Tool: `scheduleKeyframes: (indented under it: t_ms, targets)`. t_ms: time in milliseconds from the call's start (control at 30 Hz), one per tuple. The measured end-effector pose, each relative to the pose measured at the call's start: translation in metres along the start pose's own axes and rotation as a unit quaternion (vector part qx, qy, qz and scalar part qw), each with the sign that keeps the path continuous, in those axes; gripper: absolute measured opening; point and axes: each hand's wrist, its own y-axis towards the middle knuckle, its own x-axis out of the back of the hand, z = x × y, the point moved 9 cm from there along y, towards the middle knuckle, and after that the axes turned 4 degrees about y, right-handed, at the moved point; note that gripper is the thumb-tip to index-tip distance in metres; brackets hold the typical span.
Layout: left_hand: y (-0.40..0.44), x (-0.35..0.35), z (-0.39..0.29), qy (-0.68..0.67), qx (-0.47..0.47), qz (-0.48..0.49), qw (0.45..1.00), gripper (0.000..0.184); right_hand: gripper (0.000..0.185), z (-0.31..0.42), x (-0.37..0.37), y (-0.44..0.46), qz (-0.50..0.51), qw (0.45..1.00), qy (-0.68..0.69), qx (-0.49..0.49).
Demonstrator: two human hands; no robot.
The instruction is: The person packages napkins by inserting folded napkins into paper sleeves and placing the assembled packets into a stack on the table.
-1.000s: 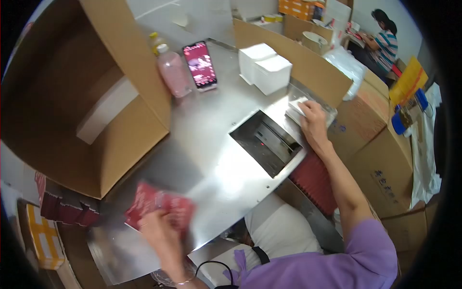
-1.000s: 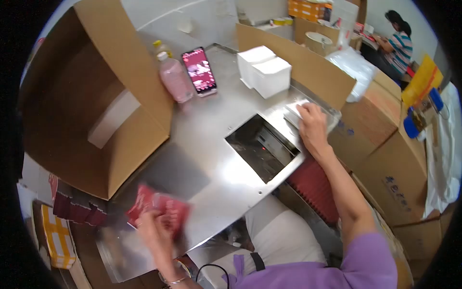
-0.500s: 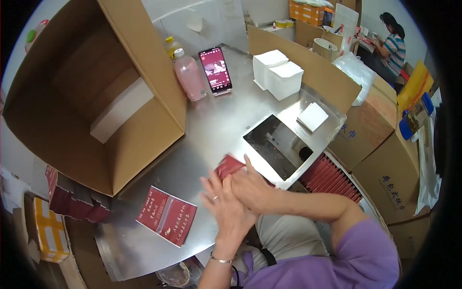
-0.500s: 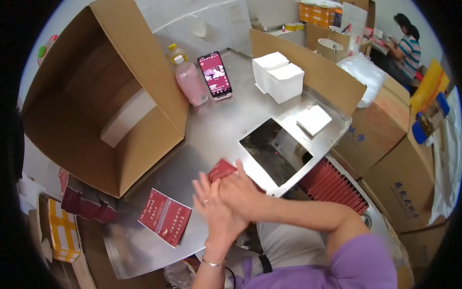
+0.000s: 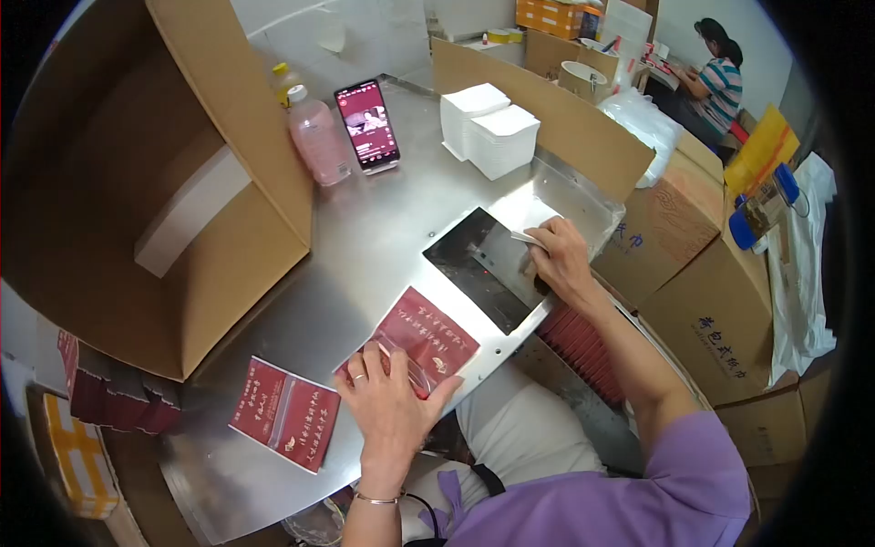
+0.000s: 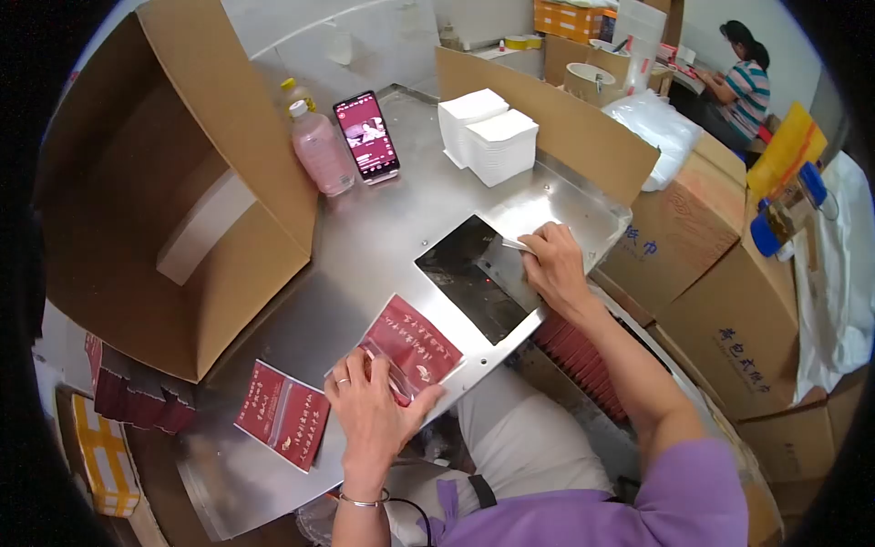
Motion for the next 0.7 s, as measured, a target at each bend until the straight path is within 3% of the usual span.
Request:
scheduleKeyframes:
  t_ms: [100,200,300,367,400,467,533,567,633,700]
  targets:
    - [-0.004,0.000,0.001,0.006,0.029,0.058,0.998,0.058,0.025,-0.006,-0.001,0.001,-0.010,0.999,0.031,-0.025]
    - [-0.008,-0.009,0.002,-0.012,0.012,0.033,0.999,0.048,0.031,-0.006,-0.002,-0.002,-0.016,0.999,0.036,-0.035]
    - [-0.012,-0.007,-0.012,-0.038,-0.015,0.025,0.999,0.041,0.043,0.039,0.010,-0.003,-0.048,0.998,0.008,0.034]
    - [-0.012,-0.004,-0.018,-0.125,-0.025,0.033,0.991,0.044,0.034,0.107,0.000,-0.017,0.027,0.989,0.069,0.131]
    - [-0.015,-0.006,-0.011,-0.167,-0.008,0.038,0.985,0.054,0.034,0.144,-0.018,-0.039,0.113,0.964,0.101,0.220]
    - [-0.017,0.000,0.012,-0.153,0.046,0.074,0.984,0.066,0.041,0.214,-0.026,-0.090,0.228,0.912,0.169,0.296]
    - [-0.015,0.009,0.010,-0.120,-0.006,0.012,0.993,0.081,0.031,0.227,-0.014,-0.085,0.092,0.939,0.092,0.318]
    - [-0.014,0.007,-0.003,-0.130,-0.035,-0.018,0.991,0.085,0.024,0.215,-0.042,-0.068,0.067,0.963,0.022,0.260]
    - [-0.008,0.000,-0.020,-0.204,0.026,-0.026,0.978,0.091,0.013,0.191,-0.114,-0.039,0.277,0.938,-0.064,0.198]
    - [-0.004,-0.019,-0.010,-0.138,0.069,0.051,0.987,0.088,0.011,0.179,-0.121,-0.017,0.113,0.979,0.053,0.162]
